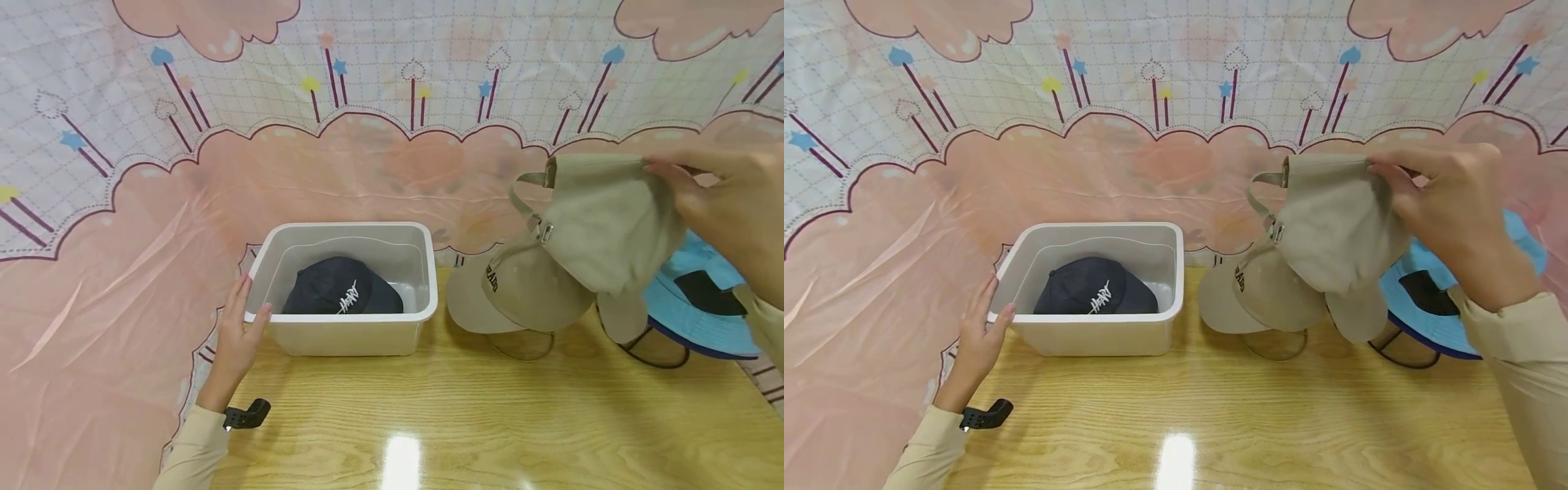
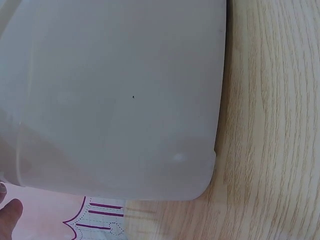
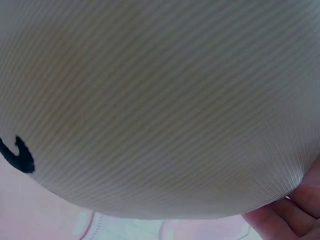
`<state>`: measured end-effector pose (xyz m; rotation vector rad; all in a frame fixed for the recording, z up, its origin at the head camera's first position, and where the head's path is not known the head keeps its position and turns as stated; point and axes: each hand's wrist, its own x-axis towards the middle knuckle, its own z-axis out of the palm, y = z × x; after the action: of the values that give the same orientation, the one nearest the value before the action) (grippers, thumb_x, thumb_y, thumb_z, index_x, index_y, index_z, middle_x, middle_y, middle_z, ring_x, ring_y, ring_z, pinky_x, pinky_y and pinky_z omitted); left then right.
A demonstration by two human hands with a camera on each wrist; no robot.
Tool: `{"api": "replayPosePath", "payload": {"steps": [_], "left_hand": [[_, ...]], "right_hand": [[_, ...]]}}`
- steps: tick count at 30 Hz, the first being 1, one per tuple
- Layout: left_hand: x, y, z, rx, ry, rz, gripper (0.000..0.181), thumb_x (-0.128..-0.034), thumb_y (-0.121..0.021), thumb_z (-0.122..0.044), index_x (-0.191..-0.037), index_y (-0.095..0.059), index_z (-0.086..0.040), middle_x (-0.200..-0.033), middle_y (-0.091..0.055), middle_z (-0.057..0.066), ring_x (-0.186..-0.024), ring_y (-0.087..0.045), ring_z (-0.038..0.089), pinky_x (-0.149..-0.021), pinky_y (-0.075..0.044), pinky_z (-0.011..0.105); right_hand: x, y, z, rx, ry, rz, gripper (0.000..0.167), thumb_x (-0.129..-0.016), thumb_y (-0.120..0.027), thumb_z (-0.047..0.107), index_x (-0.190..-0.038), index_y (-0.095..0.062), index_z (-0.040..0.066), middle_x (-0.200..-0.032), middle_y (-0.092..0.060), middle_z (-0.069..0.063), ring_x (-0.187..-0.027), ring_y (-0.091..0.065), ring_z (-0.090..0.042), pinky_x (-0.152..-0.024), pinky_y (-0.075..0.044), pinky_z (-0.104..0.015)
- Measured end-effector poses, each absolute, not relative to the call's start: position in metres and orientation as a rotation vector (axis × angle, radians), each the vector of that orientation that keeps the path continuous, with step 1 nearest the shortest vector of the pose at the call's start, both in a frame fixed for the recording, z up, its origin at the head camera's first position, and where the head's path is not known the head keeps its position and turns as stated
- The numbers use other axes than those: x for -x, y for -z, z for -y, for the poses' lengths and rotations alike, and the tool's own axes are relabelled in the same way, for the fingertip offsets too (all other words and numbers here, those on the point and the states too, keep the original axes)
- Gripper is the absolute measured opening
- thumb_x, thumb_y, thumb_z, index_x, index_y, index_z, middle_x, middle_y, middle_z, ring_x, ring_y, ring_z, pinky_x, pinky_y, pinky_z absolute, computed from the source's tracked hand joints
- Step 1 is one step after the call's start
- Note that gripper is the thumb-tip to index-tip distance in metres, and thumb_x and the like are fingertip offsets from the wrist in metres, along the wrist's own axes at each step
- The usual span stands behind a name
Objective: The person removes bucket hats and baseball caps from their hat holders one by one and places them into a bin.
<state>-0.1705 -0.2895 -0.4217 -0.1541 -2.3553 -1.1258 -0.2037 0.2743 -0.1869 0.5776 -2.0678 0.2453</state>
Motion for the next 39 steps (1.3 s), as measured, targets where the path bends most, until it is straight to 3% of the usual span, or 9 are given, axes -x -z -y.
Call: {"api": "replayPosePath", "payload": {"steps": [1, 5, 11, 15, 19, 22, 26, 31, 39], "left_hand": [[0.17, 0.421, 0.29, 0.156, 1.126, 2.353, 0.064, -0.0945, -0.056, -0.023, -0.149, -0.027, -0.005, -0.155, -0.021, 0.01, -0.14, -0.018, 0.035, -0.107, -0.014, 0.063], [0.171, 0.422, 0.29, 0.162, 1.131, 2.346, 0.064, -0.0946, -0.055, -0.022, -0.149, -0.027, -0.005, -0.155, -0.021, 0.01, -0.14, -0.018, 0.035, -0.107, -0.014, 0.063], [0.173, 0.424, 0.291, 0.156, 1.126, 2.351, 0.064, -0.0949, -0.055, -0.024, -0.149, -0.027, -0.004, -0.155, -0.021, 0.009, -0.14, -0.017, 0.034, -0.107, -0.015, 0.062], [0.173, 0.424, 0.291, 0.166, 1.122, 2.346, 0.063, -0.0948, -0.055, -0.023, -0.148, -0.028, -0.003, -0.155, -0.021, 0.011, -0.14, -0.018, 0.035, -0.107, -0.015, 0.062], [0.174, 0.425, 0.291, 0.171, 1.129, 2.348, 0.064, -0.095, -0.055, -0.023, -0.148, -0.027, -0.003, -0.154, -0.021, 0.013, -0.14, -0.018, 0.036, -0.107, -0.016, 0.063], [0.174, 0.425, 0.291, 0.17, 1.132, 2.347, 0.064, -0.095, -0.055, -0.023, -0.148, -0.027, -0.003, -0.154, -0.021, 0.013, -0.14, -0.018, 0.036, -0.107, -0.016, 0.062], [0.174, 0.425, 0.291, 0.169, 1.136, 2.344, 0.063, -0.0949, -0.055, -0.023, -0.149, -0.027, -0.004, -0.155, -0.021, 0.012, -0.14, -0.018, 0.036, -0.107, -0.016, 0.062], [0.173, 0.424, 0.291, 0.168, 1.138, 2.347, 0.064, -0.0949, -0.055, -0.022, -0.149, -0.026, -0.005, -0.155, -0.02, 0.011, -0.14, -0.018, 0.035, -0.107, -0.016, 0.063], [0.173, 0.425, 0.29, 0.152, 1.127, 2.335, 0.063, -0.0945, -0.055, -0.022, -0.148, -0.028, -0.003, -0.154, -0.022, 0.011, -0.139, -0.019, 0.037, -0.107, -0.017, 0.063]], "right_hand": [[0.203, 0.185, -0.271, -0.579, -0.234, 2.058, 0.019, -0.082, -0.07, 0.0, -0.1, -0.073, 0.001, -0.078, -0.067, -0.026, -0.057, -0.051, -0.026, -0.059, -0.026, -0.017], [0.201, 0.177, -0.26, -0.567, -0.21, 2.033, 0.015, -0.082, -0.071, 0.003, -0.096, -0.075, 0.003, -0.072, -0.065, -0.025, -0.056, -0.046, -0.018, -0.057, -0.027, -0.026], [0.201, 0.165, -0.246, -0.613, -0.202, 2.069, 0.017, -0.088, -0.066, 0.013, -0.096, -0.075, 0.002, -0.087, -0.069, -0.022, -0.063, -0.062, -0.038, -0.067, -0.023, -0.002], [0.203, 0.161, -0.239, -0.662, -0.203, 2.049, 0.016, -0.088, -0.065, 0.014, -0.095, -0.077, 0.006, -0.089, -0.071, -0.015, -0.056, -0.054, -0.007, -0.057, -0.026, -0.005], [0.209, 0.161, -0.231, -0.786, -0.289, 1.977, 0.015, -0.087, -0.064, 0.008, -0.091, -0.076, 0.002, -0.088, -0.071, -0.017, -0.073, -0.049, 0.017, -0.065, -0.035, -0.003], [0.214, 0.161, -0.224, -0.88, -0.336, 1.923, 0.013, -0.086, -0.063, 0.003, -0.088, -0.075, -0.003, -0.086, -0.07, -0.019, -0.084, -0.06, 0.006, -0.079, -0.037, -0.002], [0.217, 0.158, -0.217, -0.896, -0.327, 1.894, 0.012, -0.086, -0.066, 0.004, -0.086, -0.076, -0.002, -0.084, -0.071, -0.017, -0.079, -0.065, -0.008, -0.076, -0.037, -0.002], [0.219, 0.15, -0.21, -0.917, -0.338, 1.874, 0.013, -0.087, -0.065, 0.007, -0.086, -0.076, 0.0, -0.083, -0.071, -0.017, -0.079, -0.062, 0.0, -0.074, -0.037, -0.002], [0.219, 0.14, -0.196, -0.992, -0.295, 1.871, 0.014, -0.088, -0.063, 0.003, -0.091, -0.075, -0.004, -0.083, -0.07, -0.021, -0.071, -0.068, -0.031, -0.081, -0.038, -0.003]]}}
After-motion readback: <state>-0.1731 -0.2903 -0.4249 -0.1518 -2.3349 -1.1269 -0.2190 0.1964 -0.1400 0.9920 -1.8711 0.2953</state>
